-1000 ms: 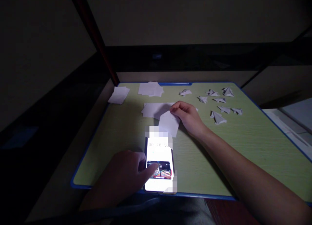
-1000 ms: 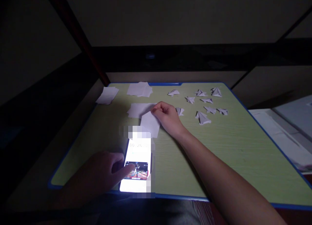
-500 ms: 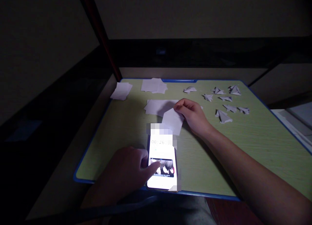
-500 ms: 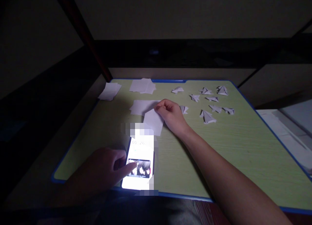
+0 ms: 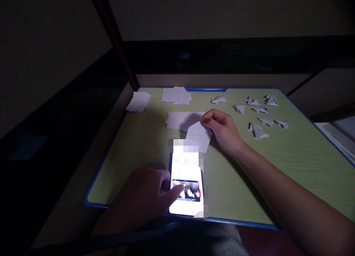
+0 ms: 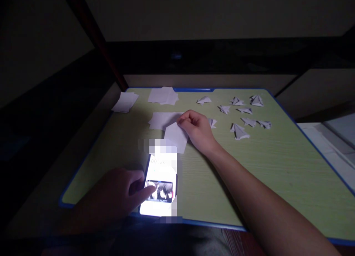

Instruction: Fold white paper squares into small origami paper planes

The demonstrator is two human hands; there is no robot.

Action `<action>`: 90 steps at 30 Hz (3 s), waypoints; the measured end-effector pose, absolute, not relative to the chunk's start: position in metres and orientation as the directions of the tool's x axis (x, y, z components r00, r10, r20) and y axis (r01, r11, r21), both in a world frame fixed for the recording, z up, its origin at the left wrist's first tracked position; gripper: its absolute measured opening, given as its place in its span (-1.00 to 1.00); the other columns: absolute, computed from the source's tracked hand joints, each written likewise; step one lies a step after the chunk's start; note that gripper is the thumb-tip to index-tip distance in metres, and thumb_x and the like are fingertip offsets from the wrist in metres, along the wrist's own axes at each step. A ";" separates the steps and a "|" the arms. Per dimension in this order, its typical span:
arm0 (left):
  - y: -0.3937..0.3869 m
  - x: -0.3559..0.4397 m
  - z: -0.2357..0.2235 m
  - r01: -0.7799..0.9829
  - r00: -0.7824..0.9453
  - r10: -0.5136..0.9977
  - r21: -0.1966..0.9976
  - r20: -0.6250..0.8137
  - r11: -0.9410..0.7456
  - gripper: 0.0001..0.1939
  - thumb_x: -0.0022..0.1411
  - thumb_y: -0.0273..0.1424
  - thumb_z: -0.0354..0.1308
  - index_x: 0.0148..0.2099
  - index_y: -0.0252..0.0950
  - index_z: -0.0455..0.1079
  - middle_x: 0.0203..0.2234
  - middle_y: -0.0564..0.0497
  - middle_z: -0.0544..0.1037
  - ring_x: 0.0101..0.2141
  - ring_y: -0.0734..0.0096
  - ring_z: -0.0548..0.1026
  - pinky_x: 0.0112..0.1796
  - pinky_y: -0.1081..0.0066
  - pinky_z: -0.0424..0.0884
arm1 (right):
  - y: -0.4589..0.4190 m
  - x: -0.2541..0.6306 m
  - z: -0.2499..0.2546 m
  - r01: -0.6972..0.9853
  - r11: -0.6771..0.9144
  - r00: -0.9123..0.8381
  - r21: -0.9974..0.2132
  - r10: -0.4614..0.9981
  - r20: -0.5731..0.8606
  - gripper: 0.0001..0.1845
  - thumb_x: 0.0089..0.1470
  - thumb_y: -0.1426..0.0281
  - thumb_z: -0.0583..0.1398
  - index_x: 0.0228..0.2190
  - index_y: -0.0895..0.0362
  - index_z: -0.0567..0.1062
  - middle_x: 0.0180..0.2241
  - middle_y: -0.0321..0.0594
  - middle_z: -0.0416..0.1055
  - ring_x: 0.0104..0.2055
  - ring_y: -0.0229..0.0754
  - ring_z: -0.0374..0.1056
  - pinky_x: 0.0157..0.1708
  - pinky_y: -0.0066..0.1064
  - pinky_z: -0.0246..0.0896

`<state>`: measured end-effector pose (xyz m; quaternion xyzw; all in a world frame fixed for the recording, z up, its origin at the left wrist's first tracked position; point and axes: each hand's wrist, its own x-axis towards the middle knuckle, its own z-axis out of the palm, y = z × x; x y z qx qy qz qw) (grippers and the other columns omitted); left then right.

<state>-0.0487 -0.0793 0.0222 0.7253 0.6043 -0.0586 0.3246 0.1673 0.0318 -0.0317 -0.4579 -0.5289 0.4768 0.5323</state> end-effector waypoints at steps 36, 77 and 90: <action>-0.076 -0.056 0.018 0.906 0.244 0.796 0.423 -0.553 0.016 -0.53 0.22 0.02 0.01 -0.49 -0.24 0.39 -0.62 0.10 0.46 -0.56 0.48 0.37 -0.50 0.41 0.07 | 0.022 0.155 -0.027 0.109 0.233 -0.069 -0.966 0.972 0.226 -0.89 -0.14 0.43 0.21 -0.61 0.13 0.38 -0.67 -0.40 0.23 -0.62 -0.38 0.06 -0.62 -0.45 -0.16; -0.076 -0.055 0.017 0.924 0.269 0.788 0.378 -0.553 -0.050 -0.59 0.21 -0.05 0.04 -0.50 -0.25 0.36 -0.63 0.11 0.45 -0.57 0.49 0.36 -0.50 0.41 0.04 | 0.020 0.153 -0.024 0.122 0.218 -0.103 -0.968 0.973 0.206 -0.85 -0.13 0.43 0.21 -0.63 0.11 0.34 -0.68 -0.39 0.21 -0.63 -0.39 0.06 -0.63 -0.44 -0.17; -0.078 -0.054 0.017 0.913 0.277 0.799 0.405 -0.533 -0.047 -0.59 0.22 -0.07 0.05 -0.49 -0.26 0.36 -0.62 0.10 0.45 -0.56 0.50 0.36 -0.49 0.42 0.06 | 0.020 0.153 -0.025 0.116 0.195 -0.104 -0.974 0.978 0.183 -0.86 -0.14 0.43 0.22 -0.63 0.11 0.35 -0.68 -0.40 0.23 -0.62 -0.39 0.05 -0.62 -0.45 -0.15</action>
